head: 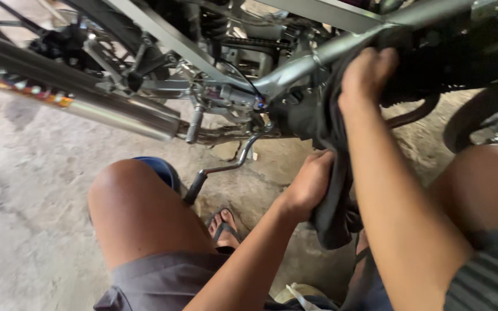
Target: The person wipes the frame, engine block, and rear structural components of a motorcycle using a dark cloth while sitting on the ground to reach the lower parts.
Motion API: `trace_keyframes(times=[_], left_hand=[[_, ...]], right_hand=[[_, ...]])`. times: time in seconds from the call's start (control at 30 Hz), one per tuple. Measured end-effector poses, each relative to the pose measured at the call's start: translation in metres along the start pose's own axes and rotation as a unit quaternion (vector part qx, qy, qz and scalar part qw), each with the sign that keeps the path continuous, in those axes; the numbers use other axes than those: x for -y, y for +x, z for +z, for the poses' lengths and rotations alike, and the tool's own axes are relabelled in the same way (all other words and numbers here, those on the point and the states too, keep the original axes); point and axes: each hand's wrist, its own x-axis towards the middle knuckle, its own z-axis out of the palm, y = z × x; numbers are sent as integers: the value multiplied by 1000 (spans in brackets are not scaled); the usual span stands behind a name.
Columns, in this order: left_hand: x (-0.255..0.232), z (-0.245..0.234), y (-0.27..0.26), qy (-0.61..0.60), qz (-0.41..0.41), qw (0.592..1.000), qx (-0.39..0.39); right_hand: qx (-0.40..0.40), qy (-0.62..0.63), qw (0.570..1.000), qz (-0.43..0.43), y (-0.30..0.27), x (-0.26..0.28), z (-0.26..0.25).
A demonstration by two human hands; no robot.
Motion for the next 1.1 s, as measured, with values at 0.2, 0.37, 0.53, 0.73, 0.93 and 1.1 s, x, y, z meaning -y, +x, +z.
trace_keyframes(times=[0.2, 0.37, 0.53, 0.73, 0.93, 1.1], left_hand=[[1, -10, -8, -41, -59, 997, 0], [2, 3, -1, -54, -83, 995, 25], [-12, 52, 11, -40, -65, 996, 49], [-25, 90, 20, 48, -24, 997, 57], [-28, 81, 1, -37, -91, 994, 56], [-21, 76, -1, -57, -118, 991, 36]], right_hand=[[112, -302, 946, 32, -80, -6, 38], [182, -252, 948, 66, -75, 44, 26], [68, -218, 973, -27, -20, 79, -4], [22, -326, 939, -108, 27, 99, -27], [129, -325, 936, -38, -23, 78, -5], [259, -444, 854, -79, -35, 64, -2]])
